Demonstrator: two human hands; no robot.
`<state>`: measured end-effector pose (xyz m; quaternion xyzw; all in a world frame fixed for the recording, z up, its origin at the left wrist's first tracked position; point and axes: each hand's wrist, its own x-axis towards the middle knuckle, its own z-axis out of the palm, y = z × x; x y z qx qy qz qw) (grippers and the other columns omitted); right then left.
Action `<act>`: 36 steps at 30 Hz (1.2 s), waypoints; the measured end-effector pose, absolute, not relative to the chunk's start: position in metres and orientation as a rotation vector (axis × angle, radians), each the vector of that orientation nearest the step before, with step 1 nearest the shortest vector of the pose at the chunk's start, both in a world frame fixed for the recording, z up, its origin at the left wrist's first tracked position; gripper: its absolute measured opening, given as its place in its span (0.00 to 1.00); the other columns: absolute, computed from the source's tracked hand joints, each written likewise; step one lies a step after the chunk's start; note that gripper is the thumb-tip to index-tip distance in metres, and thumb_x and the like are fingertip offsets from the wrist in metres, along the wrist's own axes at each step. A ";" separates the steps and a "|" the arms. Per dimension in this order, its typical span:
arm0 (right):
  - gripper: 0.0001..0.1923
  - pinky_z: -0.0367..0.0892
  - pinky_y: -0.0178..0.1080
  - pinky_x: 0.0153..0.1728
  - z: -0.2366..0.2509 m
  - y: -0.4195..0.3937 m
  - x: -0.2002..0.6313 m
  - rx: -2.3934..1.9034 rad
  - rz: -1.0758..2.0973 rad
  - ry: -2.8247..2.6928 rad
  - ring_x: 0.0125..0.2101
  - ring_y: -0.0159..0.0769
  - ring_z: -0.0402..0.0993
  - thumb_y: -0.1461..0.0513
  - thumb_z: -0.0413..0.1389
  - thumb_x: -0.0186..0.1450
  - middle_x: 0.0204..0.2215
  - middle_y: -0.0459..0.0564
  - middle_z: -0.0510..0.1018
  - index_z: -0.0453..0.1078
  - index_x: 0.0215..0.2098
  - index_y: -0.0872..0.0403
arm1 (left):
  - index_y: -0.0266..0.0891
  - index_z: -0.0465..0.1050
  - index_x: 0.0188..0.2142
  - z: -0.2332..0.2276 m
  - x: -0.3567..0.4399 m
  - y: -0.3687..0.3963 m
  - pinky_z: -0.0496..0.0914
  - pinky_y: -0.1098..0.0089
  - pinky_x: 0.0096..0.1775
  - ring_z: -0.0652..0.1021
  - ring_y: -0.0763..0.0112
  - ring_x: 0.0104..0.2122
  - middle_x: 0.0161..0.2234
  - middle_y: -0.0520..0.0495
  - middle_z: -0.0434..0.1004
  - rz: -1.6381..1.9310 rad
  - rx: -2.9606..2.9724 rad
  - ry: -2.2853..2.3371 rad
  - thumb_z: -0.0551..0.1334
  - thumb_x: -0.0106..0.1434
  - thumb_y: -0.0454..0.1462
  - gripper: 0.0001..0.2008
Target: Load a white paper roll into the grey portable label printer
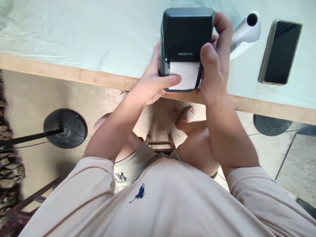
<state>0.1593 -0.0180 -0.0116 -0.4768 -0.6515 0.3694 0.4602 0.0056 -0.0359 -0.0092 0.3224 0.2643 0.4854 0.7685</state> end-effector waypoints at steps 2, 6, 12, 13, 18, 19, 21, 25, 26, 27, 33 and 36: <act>0.28 0.67 0.39 0.46 -0.012 -0.016 0.157 -1.084 0.991 -1.469 0.45 0.33 0.70 0.45 0.42 0.62 0.47 0.50 0.68 0.48 0.55 0.49 | 0.44 0.54 0.61 -0.011 0.004 -0.034 0.70 0.59 0.54 0.75 0.58 0.53 0.49 0.48 0.75 1.028 0.711 0.594 0.58 0.54 0.20 0.37; 0.28 0.68 0.38 0.45 -0.010 -0.017 0.154 -1.075 1.095 -1.407 0.42 0.32 0.69 0.45 0.45 0.61 0.43 0.48 0.69 0.47 0.54 0.48 | 0.50 0.53 0.62 -0.015 0.003 -0.033 0.70 0.61 0.53 0.74 0.59 0.54 0.50 0.49 0.74 1.023 0.766 0.581 0.61 0.49 0.20 0.44; 0.28 0.69 0.36 0.49 -0.003 -0.023 0.151 -0.980 1.276 -1.330 0.45 0.31 0.69 0.49 0.55 0.57 0.47 0.42 0.68 0.48 0.52 0.41 | 0.46 0.62 0.52 -0.019 0.008 -0.034 0.75 0.67 0.38 0.80 0.59 0.42 0.49 0.47 0.74 1.056 0.778 0.457 0.62 0.62 0.42 0.19; 0.27 0.69 0.37 0.49 -0.002 -0.023 0.150 -0.952 1.317 -1.300 0.44 0.31 0.70 0.50 0.56 0.57 0.46 0.41 0.68 0.50 0.51 0.39 | 0.46 0.62 0.50 -0.020 0.009 -0.034 0.74 0.68 0.36 0.80 0.60 0.42 0.47 0.46 0.75 1.078 0.784 0.470 0.62 0.63 0.44 0.18; 0.28 0.68 0.36 0.52 -0.004 -0.023 0.149 -0.886 1.378 -1.204 0.46 0.30 0.69 0.50 0.59 0.56 0.46 0.40 0.68 0.51 0.50 0.40 | 0.43 0.62 0.47 -0.011 0.013 -0.035 0.74 0.67 0.36 0.79 0.58 0.42 0.44 0.46 0.76 1.095 0.774 0.544 0.60 0.62 0.37 0.14; 0.29 0.69 0.36 0.50 -0.005 -0.023 0.149 -0.895 1.377 -1.218 0.45 0.29 0.70 0.49 0.58 0.56 0.45 0.41 0.68 0.50 0.50 0.41 | 0.45 0.64 0.47 -0.008 0.014 -0.037 0.74 0.64 0.38 0.78 0.56 0.44 0.44 0.46 0.76 1.096 0.762 0.586 0.59 0.62 0.36 0.13; 0.31 0.70 0.36 0.44 -0.005 -0.023 0.150 -0.939 1.363 -1.280 0.40 0.29 0.70 0.48 0.56 0.56 0.44 0.42 0.69 0.47 0.52 0.41 | 0.47 0.65 0.47 0.001 0.017 -0.040 0.74 0.58 0.44 0.76 0.51 0.48 0.45 0.48 0.76 1.108 0.738 0.684 0.56 0.61 0.34 0.14; 0.32 0.70 0.36 0.35 -0.007 -0.022 0.151 -1.030 1.303 -1.373 0.34 0.29 0.69 0.47 0.52 0.56 0.39 0.43 0.69 0.43 0.54 0.41 | 0.48 0.66 0.51 0.011 0.020 -0.043 0.69 0.55 0.56 0.69 0.51 0.58 0.47 0.50 0.76 1.113 0.677 0.733 0.54 0.62 0.32 0.18; 0.30 0.70 0.35 0.36 -0.007 -0.021 0.150 -1.028 1.279 -1.365 0.34 0.29 0.69 0.48 0.52 0.57 0.39 0.43 0.69 0.45 0.53 0.42 | 0.47 0.67 0.52 0.010 0.020 -0.042 0.68 0.57 0.58 0.68 0.54 0.60 0.48 0.50 0.76 1.095 0.660 0.696 0.53 0.65 0.34 0.17; 0.28 0.70 0.35 0.38 -0.008 -0.020 0.150 -1.027 1.254 -1.351 0.36 0.29 0.69 0.48 0.52 0.58 0.39 0.44 0.69 0.47 0.52 0.43 | 0.46 0.68 0.52 0.008 0.019 -0.041 0.67 0.59 0.59 0.66 0.56 0.61 0.49 0.50 0.75 1.064 0.644 0.651 0.51 0.68 0.38 0.15; 0.20 0.61 0.37 0.63 -0.002 -0.020 0.155 -0.923 1.105 -1.393 0.56 0.26 0.65 0.54 0.48 0.62 0.52 0.40 0.66 0.54 0.52 0.43 | 0.41 0.74 0.48 -0.007 0.013 -0.029 0.68 0.61 0.58 0.61 0.58 0.64 0.47 0.47 0.76 1.015 0.552 0.682 0.37 0.70 0.51 0.31; 0.31 0.60 0.36 0.64 0.004 -0.023 0.160 -1.014 1.121 -1.603 0.58 0.26 0.63 0.53 0.51 0.60 0.59 0.39 0.60 0.47 0.60 0.43 | 0.41 0.75 0.45 -0.008 0.009 -0.026 0.66 0.63 0.60 0.57 0.59 0.65 0.48 0.48 0.76 0.980 0.549 0.722 0.39 0.70 0.50 0.28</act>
